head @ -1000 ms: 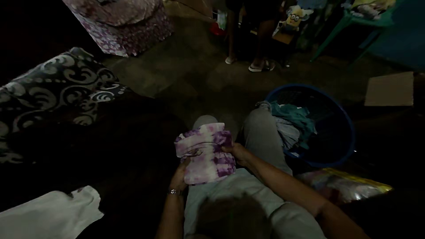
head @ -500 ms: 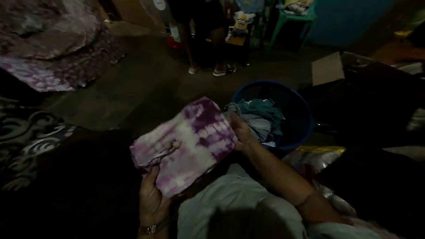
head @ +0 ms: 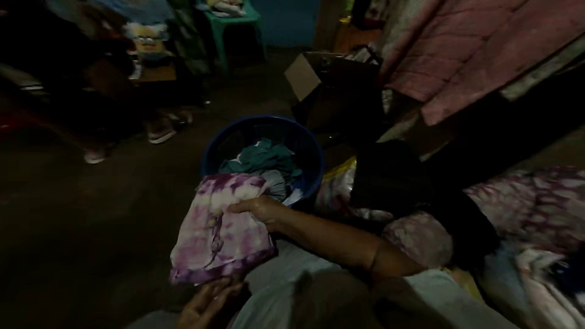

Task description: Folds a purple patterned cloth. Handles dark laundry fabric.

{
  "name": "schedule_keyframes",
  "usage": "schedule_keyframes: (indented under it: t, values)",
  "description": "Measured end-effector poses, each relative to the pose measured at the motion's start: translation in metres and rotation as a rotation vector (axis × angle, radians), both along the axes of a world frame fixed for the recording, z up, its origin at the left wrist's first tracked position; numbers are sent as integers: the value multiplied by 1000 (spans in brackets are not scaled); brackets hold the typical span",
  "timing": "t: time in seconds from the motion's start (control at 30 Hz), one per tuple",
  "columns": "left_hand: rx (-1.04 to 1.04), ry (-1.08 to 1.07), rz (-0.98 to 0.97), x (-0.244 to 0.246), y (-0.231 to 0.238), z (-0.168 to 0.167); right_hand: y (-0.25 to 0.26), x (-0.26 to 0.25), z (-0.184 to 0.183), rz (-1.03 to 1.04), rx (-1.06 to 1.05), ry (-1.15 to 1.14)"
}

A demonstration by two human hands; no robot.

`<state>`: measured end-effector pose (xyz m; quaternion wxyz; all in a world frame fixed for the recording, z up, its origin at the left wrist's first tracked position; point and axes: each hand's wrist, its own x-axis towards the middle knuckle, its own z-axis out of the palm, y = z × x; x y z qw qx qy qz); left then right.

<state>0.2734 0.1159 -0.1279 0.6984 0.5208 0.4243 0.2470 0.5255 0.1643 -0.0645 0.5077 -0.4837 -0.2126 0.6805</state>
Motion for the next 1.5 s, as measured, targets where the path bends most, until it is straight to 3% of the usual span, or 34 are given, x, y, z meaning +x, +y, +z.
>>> schedule_keyframes:
  t: [0.03, 0.1, 0.2, 0.27, 0.4, 0.47, 0.57, 0.67, 0.73, 0.8, 0.9, 1.0, 1.2, 1.37, 1.43, 1.5]
  values:
    - [5, 44, -38, -11, 12, -6, -1, 14, 7, -15, 22, -33]
    - [-9, 109, 69, -38, 40, -30, -4, 43, 18, -21, 78, -119]
    - [-168, 111, 458, -71, 76, -72, -19, 99, 35, -56, 157, -267]
    - [-225, 90, 615, -70, 83, -77, -41, 140, 60, -114, 231, -332]
    - [-116, 310, 327, -65, 71, -77, -104, 224, 98, -289, 291, -529]
    - [-43, 382, 230, -61, 62, -72, -139, 263, 101, -388, 225, -656]
    - [15, 414, 201, -62, 55, -70, -192, 322, 67, -488, -3, -785]
    - [33, 423, 214, -67, 56, -73, -230, 352, 10, -373, -587, -1100]
    - [27, 447, 211, -67, 57, -73, -237, 348, -8, -310, -852, -1250]
    - [9, 474, 212, -65, 57, -68, -230, 328, 4, -336, -895, -1428]
    - [-14, 470, 249, -58, 52, -57, -209, 314, 23, -376, -679, -1685]
    - [19, 496, 266, -59, 49, -60, -186, 312, 5, -243, -427, -1882]
    - [67, 620, 258, -53, 42, -51, -188, 308, -77, -15, -668, -1819]
    - [64, 586, 307, -45, 44, -53, -166, 309, -28, 155, -791, -1658]
    - [98, 585, 315, -46, 45, -56, -142, 302, -15, 128, -704, -1687]
    - [221, 601, 325, -48, 44, -62, -111, 291, -25, 62, -491, -1787]
